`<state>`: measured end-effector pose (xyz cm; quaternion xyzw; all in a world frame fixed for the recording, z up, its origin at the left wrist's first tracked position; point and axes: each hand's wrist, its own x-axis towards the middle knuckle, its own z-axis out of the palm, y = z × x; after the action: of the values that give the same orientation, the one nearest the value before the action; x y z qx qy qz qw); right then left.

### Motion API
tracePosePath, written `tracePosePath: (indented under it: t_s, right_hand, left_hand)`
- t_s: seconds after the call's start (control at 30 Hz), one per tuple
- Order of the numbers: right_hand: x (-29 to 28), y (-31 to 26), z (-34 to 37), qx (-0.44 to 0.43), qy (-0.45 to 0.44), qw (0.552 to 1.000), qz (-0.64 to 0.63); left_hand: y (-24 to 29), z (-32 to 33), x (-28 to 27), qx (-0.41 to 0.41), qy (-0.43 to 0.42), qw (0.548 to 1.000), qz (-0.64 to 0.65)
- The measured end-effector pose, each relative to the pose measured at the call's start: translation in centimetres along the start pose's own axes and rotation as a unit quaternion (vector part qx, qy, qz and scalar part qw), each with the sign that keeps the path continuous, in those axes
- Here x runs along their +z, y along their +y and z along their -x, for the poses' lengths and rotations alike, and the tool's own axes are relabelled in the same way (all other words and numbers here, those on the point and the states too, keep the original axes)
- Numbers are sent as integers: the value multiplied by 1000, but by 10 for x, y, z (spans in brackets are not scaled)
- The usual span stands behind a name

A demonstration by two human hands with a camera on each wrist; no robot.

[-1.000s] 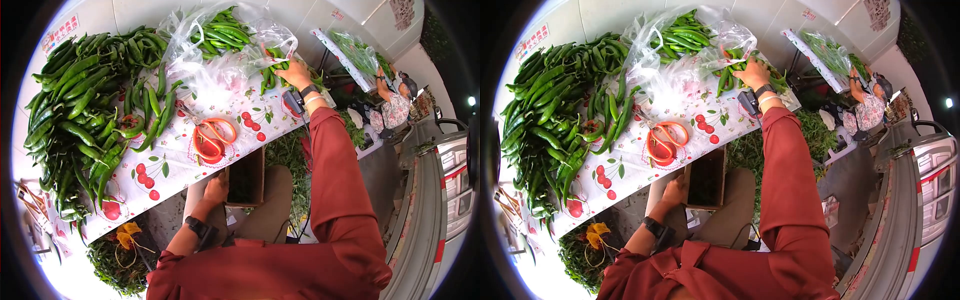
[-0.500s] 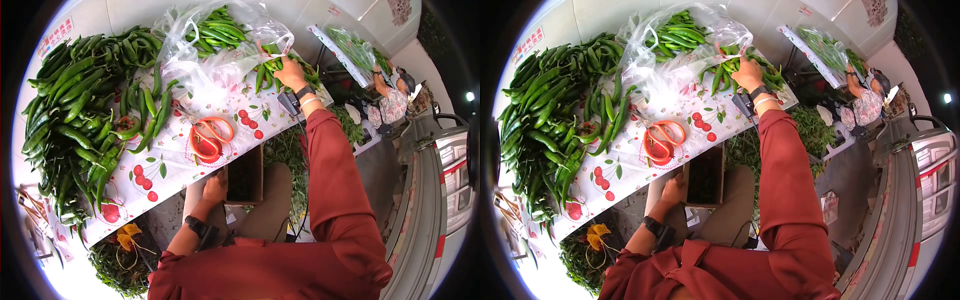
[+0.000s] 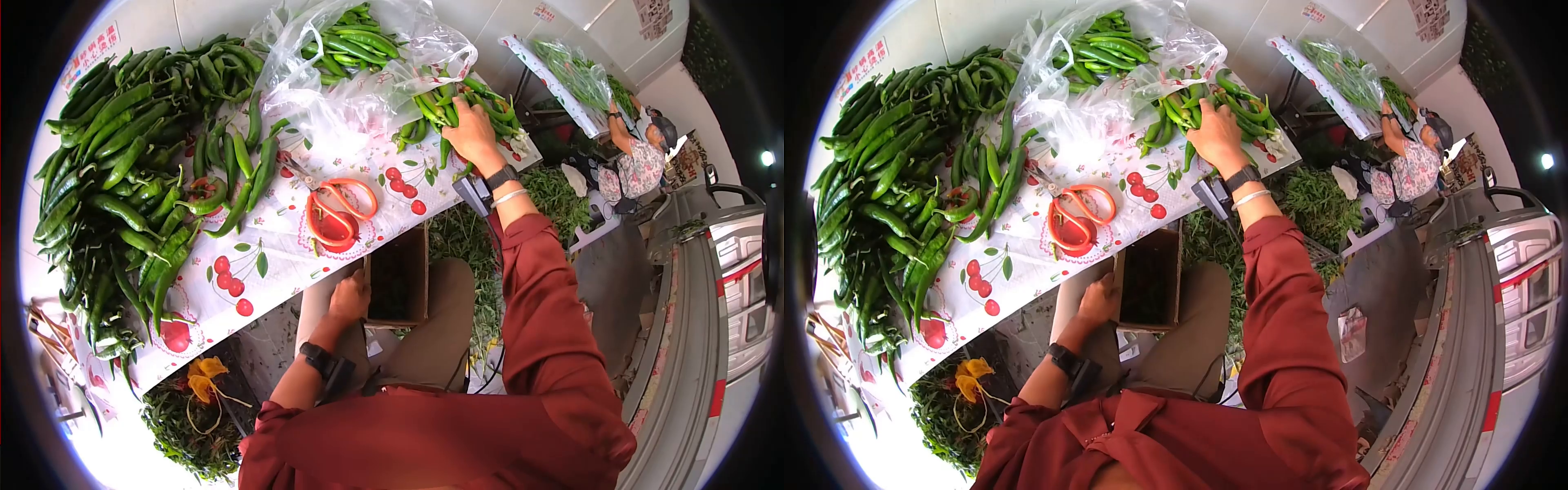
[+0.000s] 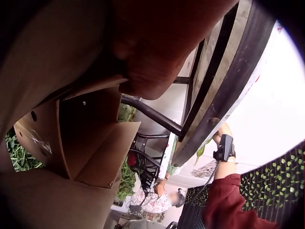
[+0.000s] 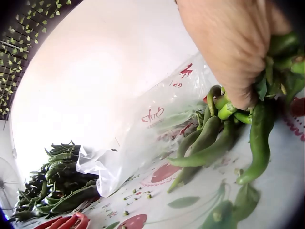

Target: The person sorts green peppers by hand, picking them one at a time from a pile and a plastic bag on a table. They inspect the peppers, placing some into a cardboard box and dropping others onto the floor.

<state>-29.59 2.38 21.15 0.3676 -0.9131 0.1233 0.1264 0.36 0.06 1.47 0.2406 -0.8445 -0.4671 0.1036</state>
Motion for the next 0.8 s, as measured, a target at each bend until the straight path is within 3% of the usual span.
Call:
tracePosePath:
  t_s: [0.07,0.13,0.27,0.33,0.47,0.53,0.6,0.67,0.73,0.8]
  right_hand:
    - [-1,2,2,-6,6,1000,-1]
    - [-2,13,2,-36,3,992,-120]
    - [-2,31,-4,2,-41,915,-400]
    - [2,40,-5,20,-67,876,-478]
    - [-5,47,-2,56,-57,842,-533]
    - [-10,51,-2,159,-67,756,-631]
    - [-14,55,-1,159,-61,743,-648]
    - [-16,58,0,138,-46,690,-709]
    - [-21,58,2,135,-43,680,-720]
    - [-25,59,2,118,-58,610,-781]
  left_hand:
    - [0,0,0,3,5,1000,7]
    - [0,1,0,7,8,1000,12]
    - [-6,-1,2,-3,-10,1000,-9]
    - [-5,-1,2,-4,-26,999,-18]
    - [-8,-1,5,-1,-12,1000,-25]
    - [-7,-1,5,-1,-12,1000,-27]
    - [-6,0,3,1,-3,1000,-29]
    - [-8,-1,4,2,-7,1000,-30]
    - [-8,-1,4,2,-9,1000,-30]
    - [-9,-1,5,3,1,1000,-12]
